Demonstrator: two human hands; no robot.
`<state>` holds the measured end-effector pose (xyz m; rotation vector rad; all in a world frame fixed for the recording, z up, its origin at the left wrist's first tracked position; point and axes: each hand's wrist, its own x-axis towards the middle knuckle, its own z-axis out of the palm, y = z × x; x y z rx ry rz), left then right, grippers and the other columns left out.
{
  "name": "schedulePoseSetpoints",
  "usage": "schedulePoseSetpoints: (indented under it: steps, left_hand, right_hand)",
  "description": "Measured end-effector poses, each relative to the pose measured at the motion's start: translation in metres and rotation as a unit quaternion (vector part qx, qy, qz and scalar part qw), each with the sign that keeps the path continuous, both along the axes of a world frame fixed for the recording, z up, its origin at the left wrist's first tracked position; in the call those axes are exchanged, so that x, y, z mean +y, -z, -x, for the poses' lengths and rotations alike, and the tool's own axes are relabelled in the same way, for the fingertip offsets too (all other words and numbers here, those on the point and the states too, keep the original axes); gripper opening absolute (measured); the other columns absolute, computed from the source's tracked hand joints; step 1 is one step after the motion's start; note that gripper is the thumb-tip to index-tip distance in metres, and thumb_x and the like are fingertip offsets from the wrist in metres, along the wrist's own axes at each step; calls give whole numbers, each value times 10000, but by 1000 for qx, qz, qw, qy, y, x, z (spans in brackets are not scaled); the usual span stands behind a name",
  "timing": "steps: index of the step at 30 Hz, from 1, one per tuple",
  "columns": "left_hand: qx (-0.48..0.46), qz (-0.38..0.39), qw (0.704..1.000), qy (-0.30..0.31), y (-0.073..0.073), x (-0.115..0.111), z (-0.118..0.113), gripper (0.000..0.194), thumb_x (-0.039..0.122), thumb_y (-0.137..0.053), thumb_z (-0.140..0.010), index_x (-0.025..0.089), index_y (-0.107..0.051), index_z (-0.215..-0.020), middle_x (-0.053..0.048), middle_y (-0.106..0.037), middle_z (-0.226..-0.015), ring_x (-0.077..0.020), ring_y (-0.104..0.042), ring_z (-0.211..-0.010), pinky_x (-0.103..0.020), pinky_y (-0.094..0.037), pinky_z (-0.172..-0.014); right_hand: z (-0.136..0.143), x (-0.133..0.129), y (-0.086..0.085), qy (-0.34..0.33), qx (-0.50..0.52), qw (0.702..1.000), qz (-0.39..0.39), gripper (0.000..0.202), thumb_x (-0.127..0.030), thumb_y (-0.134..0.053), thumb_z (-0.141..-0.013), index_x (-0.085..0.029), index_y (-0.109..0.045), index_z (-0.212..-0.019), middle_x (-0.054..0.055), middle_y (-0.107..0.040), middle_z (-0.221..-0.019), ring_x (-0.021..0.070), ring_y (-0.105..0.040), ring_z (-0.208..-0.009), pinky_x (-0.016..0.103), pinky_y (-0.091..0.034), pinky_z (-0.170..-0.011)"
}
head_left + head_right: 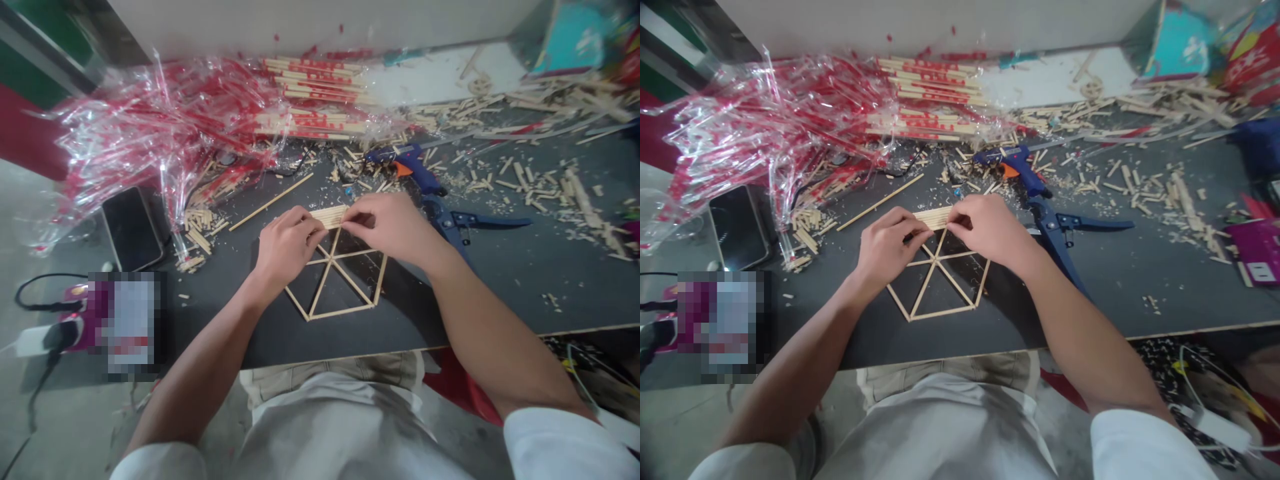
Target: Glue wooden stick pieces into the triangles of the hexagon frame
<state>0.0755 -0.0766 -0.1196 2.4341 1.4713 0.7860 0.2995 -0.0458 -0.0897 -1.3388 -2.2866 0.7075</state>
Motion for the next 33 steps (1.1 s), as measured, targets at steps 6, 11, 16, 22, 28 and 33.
schedulePoseSetpoints:
  steps: [6, 11, 16, 22, 28, 33]
  left_hand:
    - [-3, 3, 1000, -1, 0, -1, 0, 206, 322, -651, -1028, 208, -797, -937, -52, -750, -972, -151, -684, -817, -274, -498, -741]
    - [-2, 10, 1000, -5, -1, -1, -1, 206, 311, -650, -1024, 204, -795, -926, -55, -745, -971, -158, -679, -822, -285, -493, -744]
    - [2, 8, 1000, -10, -1, -1, -1, 206, 315, -649, -1025, 204, -794, -931, -53, -745, -973, -151, -672, -812, -284, -494, -737]
    - [7, 1, 1000, -11, -1, -1, -1, 197, 314, -659, -1021, 206, -793, -926, -51, -744, -965, -151, -675, -805, -284, -499, -732]
    - [12, -7, 1000, -13, 1, 0, -1, 177, 303, -673, -1012, 200, -791, -929, -50, -750, -966, -147, -682, -803, -273, -498, -727]
    - [6, 3, 1000, -8, 0, -1, -1, 194, 318, -667, -1016, 203, -793, -925, -54, -745, -967, -150, -675, -796, -281, -500, -728]
  right_hand:
    - [6, -6, 2, 42, 12, 999, 9, 116, -148, -681, -868, -202, -762, -803, 53, -777, -828, 199, -707, -718, 344, -551, -727]
    - [11, -9, 8, 78, 4, 997, 7, 140, -157, -667, -869, -203, -709, -743, 57, -749, -791, 204, -689, -707, 363, -555, -756]
    - [14, -11, 15, 91, 20, 996, -10, 157, -139, -650, -860, -214, -662, -722, 52, -724, -778, 204, -671, -714, 360, -551, -747]
    - [16, -11, 14, 95, 19, 995, 3, 155, -125, -652, -861, -212, -636, -734, 60, -716, -799, 207, -666, -725, 360, -538, -754]
    - [15, -9, 13, 91, 14, 995, 27, 156, -115, -645, -861, -215, -620, -744, 65, -715, -817, 214, -676, -748, 363, -536, -768]
    - [13, -9, 16, 83, 41, 995, 23, 112, -136, -665, -844, -219, -643, -772, 55, -720, -830, 196, -678, -727, 341, -558, -721]
